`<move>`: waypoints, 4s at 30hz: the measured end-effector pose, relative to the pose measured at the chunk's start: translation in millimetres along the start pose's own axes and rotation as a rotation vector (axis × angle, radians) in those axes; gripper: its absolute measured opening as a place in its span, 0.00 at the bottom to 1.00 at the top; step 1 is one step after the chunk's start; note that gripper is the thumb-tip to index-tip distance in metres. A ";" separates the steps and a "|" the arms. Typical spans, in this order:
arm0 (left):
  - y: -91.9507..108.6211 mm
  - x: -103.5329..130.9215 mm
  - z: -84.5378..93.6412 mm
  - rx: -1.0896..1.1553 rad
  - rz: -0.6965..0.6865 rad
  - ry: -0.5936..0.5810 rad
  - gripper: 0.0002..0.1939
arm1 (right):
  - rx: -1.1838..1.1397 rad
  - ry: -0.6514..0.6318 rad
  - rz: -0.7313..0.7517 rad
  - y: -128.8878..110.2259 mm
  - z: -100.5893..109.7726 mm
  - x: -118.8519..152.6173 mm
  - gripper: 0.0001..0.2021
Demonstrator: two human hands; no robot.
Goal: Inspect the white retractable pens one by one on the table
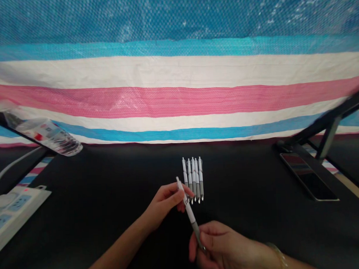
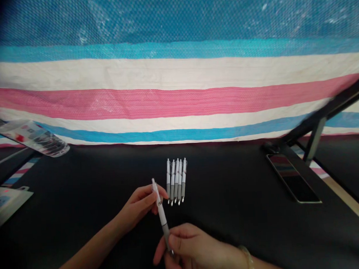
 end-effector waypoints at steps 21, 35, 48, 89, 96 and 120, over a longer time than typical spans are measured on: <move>0.8 1.2 3.8 -0.092 -0.041 0.251 0.18 | 0.020 0.204 0.064 2.9 11.4 -6.5 0.25; -3.4 -0.6 5.6 -0.079 -0.008 0.243 0.18 | -0.082 0.235 0.021 -6.2 12.7 -4.2 0.14; -1.8 -1.2 6.4 -0.085 0.010 0.267 0.18 | -0.057 0.218 -0.023 -4.4 12.4 -3.0 0.18; 5.4 -4.0 24.2 -0.084 -0.060 0.395 0.17 | 0.050 0.188 -0.123 3.4 9.3 -3.4 0.25; 17.6 -5.0 36.6 0.043 -0.100 0.504 0.15 | 0.039 0.175 -0.128 4.8 10.6 -1.1 0.22; 9.9 -4.8 5.9 -0.082 0.099 0.042 0.18 | -0.026 0.213 -0.017 -1.1 9.2 -3.3 0.22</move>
Point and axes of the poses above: each hand's wrist, its own x-axis away from the middle knuckle, its own z-axis out of the back of the hand, y = z × x, the point moved 5 cm from there along -x, towards the middle knuckle, and after that the axes turned 1 degree about y, right-handed, at the moved point
